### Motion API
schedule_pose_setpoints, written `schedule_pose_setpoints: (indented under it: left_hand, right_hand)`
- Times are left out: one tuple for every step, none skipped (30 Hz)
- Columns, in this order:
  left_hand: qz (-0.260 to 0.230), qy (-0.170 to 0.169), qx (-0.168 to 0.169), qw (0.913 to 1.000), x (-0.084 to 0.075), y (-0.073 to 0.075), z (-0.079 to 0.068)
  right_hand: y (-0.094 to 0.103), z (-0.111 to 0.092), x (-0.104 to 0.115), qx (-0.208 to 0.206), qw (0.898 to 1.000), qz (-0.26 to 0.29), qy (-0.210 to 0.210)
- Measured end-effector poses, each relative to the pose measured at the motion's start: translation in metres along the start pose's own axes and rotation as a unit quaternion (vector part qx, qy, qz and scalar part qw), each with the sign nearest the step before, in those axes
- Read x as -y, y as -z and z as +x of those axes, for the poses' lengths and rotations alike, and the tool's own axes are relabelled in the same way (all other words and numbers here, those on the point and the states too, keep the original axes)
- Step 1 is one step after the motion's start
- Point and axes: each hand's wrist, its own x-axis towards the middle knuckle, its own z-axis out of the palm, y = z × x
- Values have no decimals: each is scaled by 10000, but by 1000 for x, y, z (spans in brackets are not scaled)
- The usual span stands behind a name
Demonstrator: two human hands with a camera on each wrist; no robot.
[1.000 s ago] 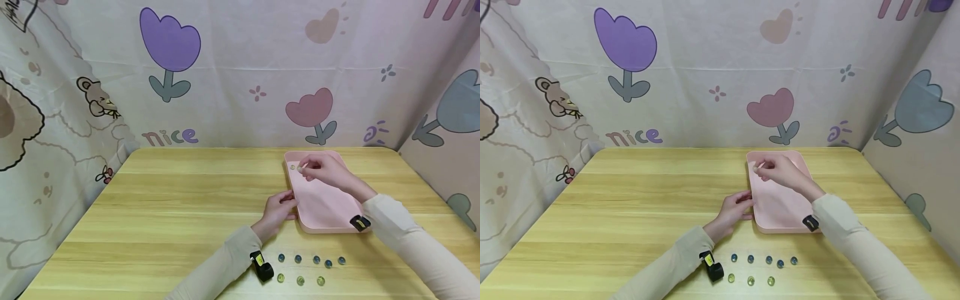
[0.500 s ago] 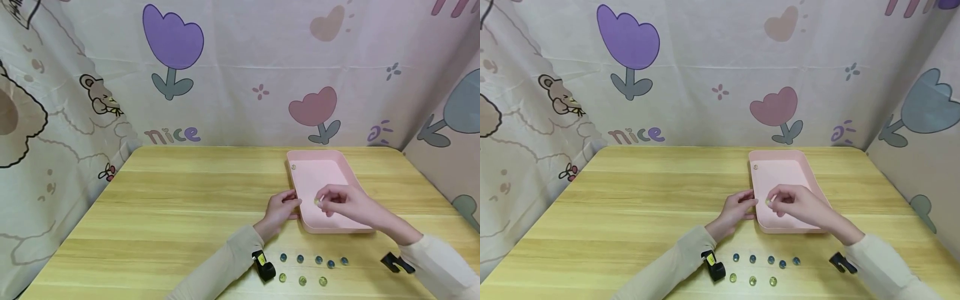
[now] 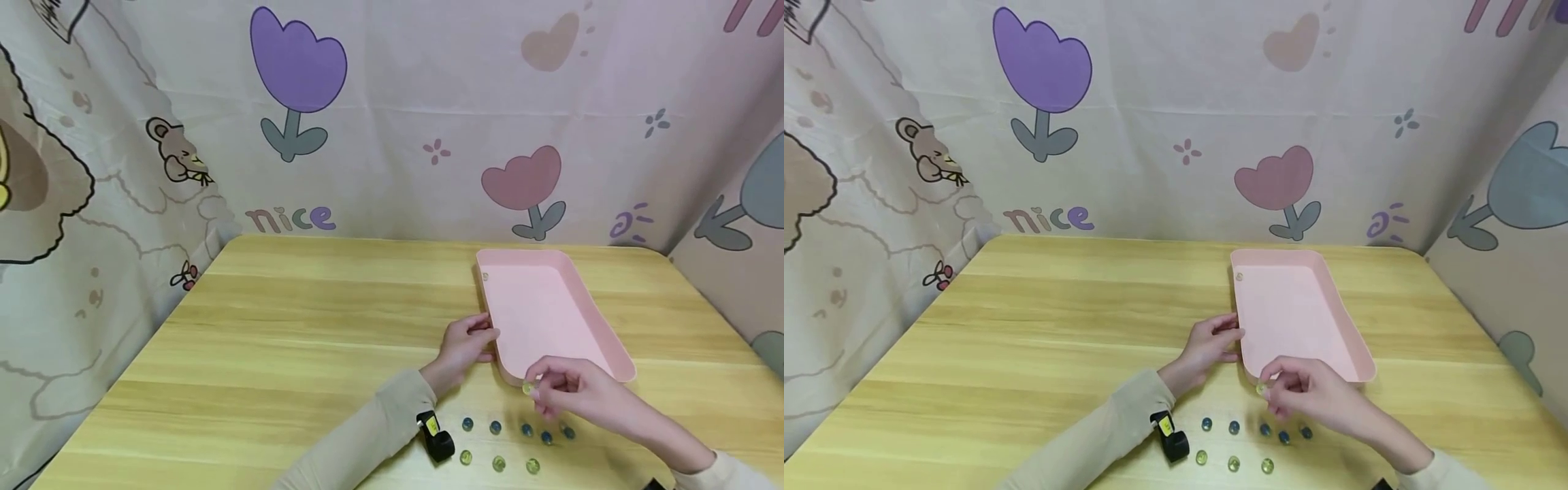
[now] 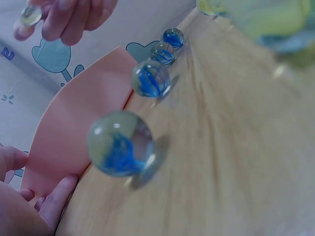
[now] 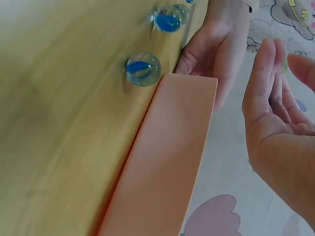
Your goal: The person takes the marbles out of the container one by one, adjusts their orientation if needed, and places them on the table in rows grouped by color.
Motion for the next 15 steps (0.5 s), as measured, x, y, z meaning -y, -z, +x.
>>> schedule_pose_setpoints:
  left_hand:
    - [13,7,-12,10000,0,0,0]
    - [13,16,-13,10000,1,0,0]
    - [19,29,-17,10000,1,0,0]
    - [1,49,-25,10000,1,0,-1]
    - [-10,64,-32,10000,1,0,0]
    - [-9,63,-30,10000,1,1,0]
    - [-7,57,-31,10000,1,1,0]
    - [-13,51,-38,10000,1,1,0]
    - [-22,53,-53,10000,1,2,0]
    - [-28,45,-72,10000,1,2,0]
    - [-30,37,-87,10000,1,2,0]
    - [-21,36,-89,10000,0,1,0]
    - [-22,42,-89,9999,0,1,0]
    - [-16,48,-81,10000,0,1,-1]
    - [3,56,-77,10000,0,1,-1]
  right_hand:
    - [-1,-2,-1,-3,10000,6,-5]
    - [-2,-4,-3,-17,10000,15,10]
    - [-2,-6,-4,-48,10000,15,18]
    - [-2,-9,-6,-78,10000,5,38]
    - [-2,-11,-7,-86,9999,12,64]
    - [-2,-13,-8,-99,9999,30,46]
    - [-2,-15,-9,-114,9999,44,16]
    - [-1,-16,-11,-101,9999,92,16]
    - [-1,-18,-13,-80,9999,151,19]
    - [0,-21,-14,-55,9998,202,34]
    - [0,-23,-17,-26,9996,279,37]
    - [1,-27,-19,-13,9995,312,9]
    - [1,-31,-21,28,9994,352,36]
    - [1,-35,-24,99,9990,433,79]
    - [1,-39,-27,157,9986,495,99]
